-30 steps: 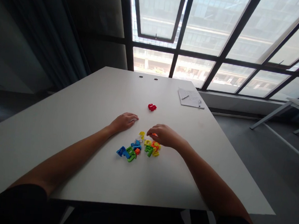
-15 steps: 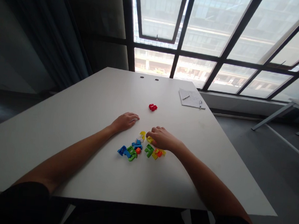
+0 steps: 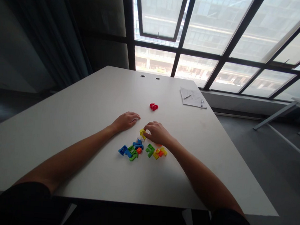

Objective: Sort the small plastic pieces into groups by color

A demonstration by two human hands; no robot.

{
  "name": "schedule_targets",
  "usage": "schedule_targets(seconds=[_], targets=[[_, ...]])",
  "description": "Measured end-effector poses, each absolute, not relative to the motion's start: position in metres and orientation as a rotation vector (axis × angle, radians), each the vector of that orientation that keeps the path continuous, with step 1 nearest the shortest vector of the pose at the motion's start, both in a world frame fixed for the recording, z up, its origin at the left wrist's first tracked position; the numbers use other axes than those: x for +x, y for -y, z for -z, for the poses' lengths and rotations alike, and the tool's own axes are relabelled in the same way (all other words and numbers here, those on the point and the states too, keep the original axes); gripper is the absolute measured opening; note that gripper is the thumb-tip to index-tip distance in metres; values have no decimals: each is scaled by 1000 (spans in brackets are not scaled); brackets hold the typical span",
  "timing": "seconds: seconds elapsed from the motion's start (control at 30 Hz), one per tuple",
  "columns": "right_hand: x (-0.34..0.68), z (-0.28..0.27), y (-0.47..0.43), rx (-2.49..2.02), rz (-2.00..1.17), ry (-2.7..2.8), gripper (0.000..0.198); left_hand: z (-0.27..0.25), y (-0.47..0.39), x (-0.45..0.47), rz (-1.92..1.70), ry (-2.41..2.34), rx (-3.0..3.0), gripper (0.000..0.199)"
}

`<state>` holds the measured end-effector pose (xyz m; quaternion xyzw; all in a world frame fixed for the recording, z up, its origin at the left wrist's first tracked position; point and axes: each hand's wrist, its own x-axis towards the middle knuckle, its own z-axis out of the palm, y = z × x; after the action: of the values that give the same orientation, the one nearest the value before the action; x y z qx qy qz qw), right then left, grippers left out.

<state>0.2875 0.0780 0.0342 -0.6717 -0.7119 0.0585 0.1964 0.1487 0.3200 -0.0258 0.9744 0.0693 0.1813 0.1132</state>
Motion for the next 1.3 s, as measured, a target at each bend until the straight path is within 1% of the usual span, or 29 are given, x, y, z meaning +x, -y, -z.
schedule_targets(seconds=[0.1,0.27,0.37,0.43,0.5,0.6,0.7,0.87,1.03,1.13,1.2,1.3], targets=[[294,-37,-79,-1933,-182,1952,14,25,-320,149,-517,-207,2858,35],[314,-42,-71,-1923,-393,2037,17,26,-320,149,-510,-205,2853,34],[324,-45,-65,-1896,-446,2066,20,28,-321,149,-520,-199,2845,34],[331,-51,-59,-1975,-423,1993,19,29,-322,149,-525,-196,2841,35],[335,-58,-51,-2126,-406,1920,14,30,-322,149,-529,-194,2839,35],[333,-64,-40,-2341,-532,1908,12,30,-321,149,-538,-189,2835,34],[323,-62,-36,-2422,-656,1961,15,30,-321,148,-549,-192,2828,33],[308,-57,-38,-2389,-669,2055,19,29,-321,148,-541,-189,2825,34],[306,-55,-36,-2358,-703,2088,32,27,-320,148,-525,-186,2833,34],[312,-59,-33,-2356,-735,2076,33,27,-321,148,-519,-191,2833,35],[319,-62,-31,-2336,-681,2050,31,28,-321,148,-517,-194,2833,35],[332,-60,-34,-2263,-432,1927,23,29,-322,148,-515,-193,2841,36]])
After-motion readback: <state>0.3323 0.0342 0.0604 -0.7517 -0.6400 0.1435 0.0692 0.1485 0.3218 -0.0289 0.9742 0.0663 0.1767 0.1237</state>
